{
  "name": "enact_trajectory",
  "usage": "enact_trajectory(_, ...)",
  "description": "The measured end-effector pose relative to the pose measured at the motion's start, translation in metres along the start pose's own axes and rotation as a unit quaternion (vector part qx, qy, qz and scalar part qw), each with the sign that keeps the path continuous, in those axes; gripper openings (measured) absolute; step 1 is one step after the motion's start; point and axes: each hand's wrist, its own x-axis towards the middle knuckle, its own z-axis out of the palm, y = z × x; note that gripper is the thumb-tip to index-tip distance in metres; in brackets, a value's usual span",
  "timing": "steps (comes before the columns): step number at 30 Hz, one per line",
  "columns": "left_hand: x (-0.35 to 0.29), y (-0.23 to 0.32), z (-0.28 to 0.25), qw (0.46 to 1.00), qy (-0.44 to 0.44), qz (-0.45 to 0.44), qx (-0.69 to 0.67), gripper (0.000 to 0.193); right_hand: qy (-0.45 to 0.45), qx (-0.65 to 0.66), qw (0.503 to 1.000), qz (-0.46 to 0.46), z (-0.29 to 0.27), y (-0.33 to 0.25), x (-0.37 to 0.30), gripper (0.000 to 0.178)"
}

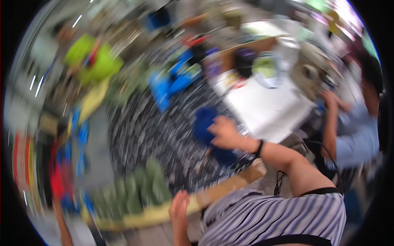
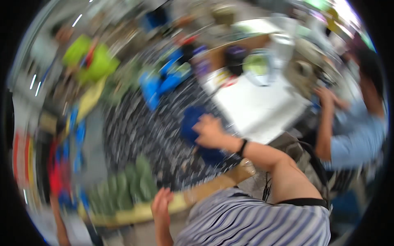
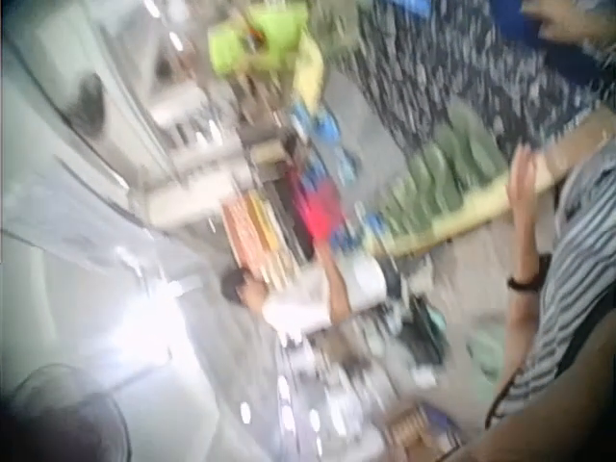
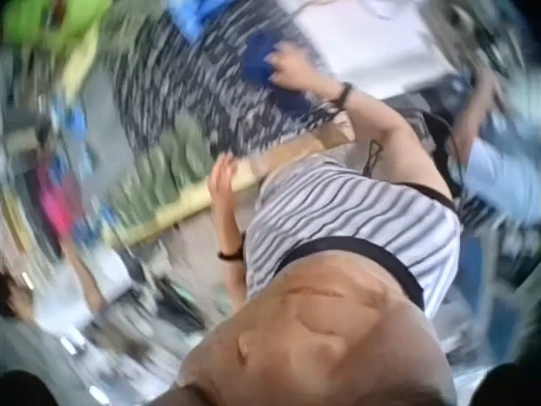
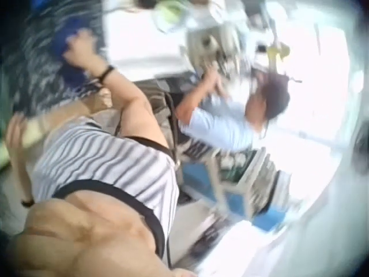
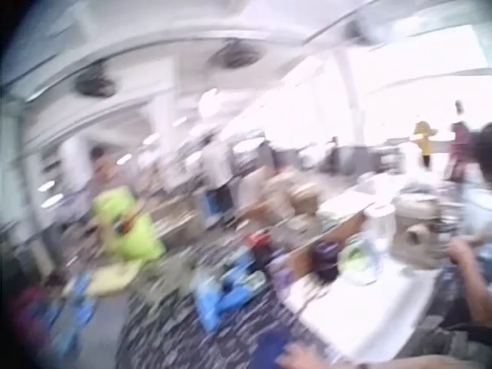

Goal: Organize and place green plastic shoe lasts onto an assembly line table.

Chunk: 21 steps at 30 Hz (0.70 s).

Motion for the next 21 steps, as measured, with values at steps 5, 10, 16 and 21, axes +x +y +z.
enact_trajectory(5,-0.094,-0.125,-0.073,0.973,0.199,-0.118,0.005,0.039,-0.033,0.184,0.981,-0.054,0.008,-0.016,-0.022,0.028)
enact_trajectory(10,-0.27,-0.294,-0.117,0.837,0.445,-0.312,0.061,0.039,-0.259,0.342,0.903,-0.011,0.023,-0.117,-0.048,0.022)
enact_trajectory(16,-0.477,-0.374,-0.051,0.642,0.583,-0.481,-0.127,0.036,-0.443,0.275,0.81,-0.267,0.033,-0.286,-0.125,0.023)
enact_trajectory(21,-0.558,-0.421,0.038,0.587,0.632,-0.439,-0.251,0.032,-0.573,0.242,0.685,-0.38,0.064,-0.392,-0.214,0.024)
